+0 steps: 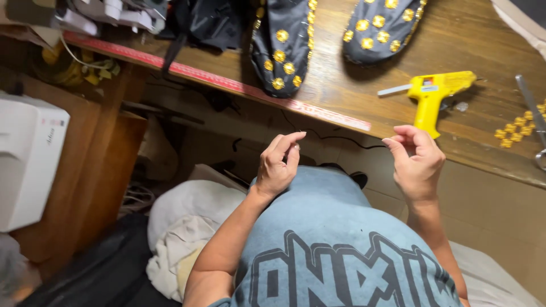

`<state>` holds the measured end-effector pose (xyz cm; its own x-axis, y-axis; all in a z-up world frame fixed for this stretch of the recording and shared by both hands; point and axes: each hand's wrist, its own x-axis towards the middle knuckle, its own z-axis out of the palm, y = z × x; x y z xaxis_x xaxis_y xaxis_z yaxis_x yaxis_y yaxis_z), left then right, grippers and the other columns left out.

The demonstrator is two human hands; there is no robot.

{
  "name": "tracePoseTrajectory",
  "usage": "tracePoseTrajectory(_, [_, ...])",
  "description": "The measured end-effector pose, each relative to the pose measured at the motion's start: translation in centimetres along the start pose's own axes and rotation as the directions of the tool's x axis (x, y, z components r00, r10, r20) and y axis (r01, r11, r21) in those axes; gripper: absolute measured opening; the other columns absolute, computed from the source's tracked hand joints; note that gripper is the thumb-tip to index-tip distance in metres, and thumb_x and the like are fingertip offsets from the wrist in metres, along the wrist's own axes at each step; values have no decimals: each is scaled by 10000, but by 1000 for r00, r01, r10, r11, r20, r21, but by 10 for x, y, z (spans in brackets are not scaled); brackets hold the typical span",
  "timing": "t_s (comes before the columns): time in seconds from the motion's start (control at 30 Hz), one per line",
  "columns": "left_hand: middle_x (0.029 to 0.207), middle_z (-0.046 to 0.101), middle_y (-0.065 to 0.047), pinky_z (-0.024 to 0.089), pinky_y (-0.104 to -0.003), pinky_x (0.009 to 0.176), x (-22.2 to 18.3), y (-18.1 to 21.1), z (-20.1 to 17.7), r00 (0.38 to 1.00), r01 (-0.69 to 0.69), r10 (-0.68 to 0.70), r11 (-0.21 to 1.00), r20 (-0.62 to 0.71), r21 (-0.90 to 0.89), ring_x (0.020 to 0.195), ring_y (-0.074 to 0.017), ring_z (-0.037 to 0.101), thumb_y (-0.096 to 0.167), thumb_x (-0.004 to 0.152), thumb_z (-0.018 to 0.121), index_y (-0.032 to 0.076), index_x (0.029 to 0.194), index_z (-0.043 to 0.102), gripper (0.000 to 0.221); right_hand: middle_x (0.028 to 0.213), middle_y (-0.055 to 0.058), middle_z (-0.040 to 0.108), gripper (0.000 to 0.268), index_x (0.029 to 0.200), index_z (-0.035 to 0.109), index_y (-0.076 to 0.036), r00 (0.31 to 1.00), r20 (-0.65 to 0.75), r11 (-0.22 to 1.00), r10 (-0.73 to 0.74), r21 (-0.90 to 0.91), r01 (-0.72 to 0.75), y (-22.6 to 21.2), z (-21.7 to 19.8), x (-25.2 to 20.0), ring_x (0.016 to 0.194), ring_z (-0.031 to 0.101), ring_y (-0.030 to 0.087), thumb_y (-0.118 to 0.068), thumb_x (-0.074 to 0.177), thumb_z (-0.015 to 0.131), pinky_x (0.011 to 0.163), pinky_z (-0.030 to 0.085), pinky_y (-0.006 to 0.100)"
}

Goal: Decorating black fabric boots by gluing small gold flower ornaments using a hot glue gun

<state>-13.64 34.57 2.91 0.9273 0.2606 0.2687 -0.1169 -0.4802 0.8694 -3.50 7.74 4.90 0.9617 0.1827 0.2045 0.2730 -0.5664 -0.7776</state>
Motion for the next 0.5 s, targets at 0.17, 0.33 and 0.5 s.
tracePoseTrajectory(0.17, [1114,727,-125,571,-333,909,18,-13,-33,996,-81,83,995,-30,49,916,-250,708,29,1035,558,100,1347,625,327,959,104,685,153,1081,738,-22,999,49,995,-1,-97,6,-6,29,-12,825,652,188,-40,967,839,834,512,326])
tracePoseTrajectory(0.33, [850,500,-45,532,-390,803,37,-19,-29,980,-143,172,956,-96,254,757,-263,550,-37,1045,558,155,1473,557,469,970,132,681,171,1103,758,2,993,59,978,-105,-173,114,-8,31,-3,813,635,206,-23,987,881,824,520,340])
tracePoseTrajectory(0.5, [839,406,-38,536,-494,753,57,-31,-23,967,-101,205,851,-151,515,771,-306,532,-54,1013,561,224,1559,478,618,929,146,671,143,1106,797,21,970,43,945,-241,-220,244,-15,34,26,812,599,235,3,1014,905,792,507,356])
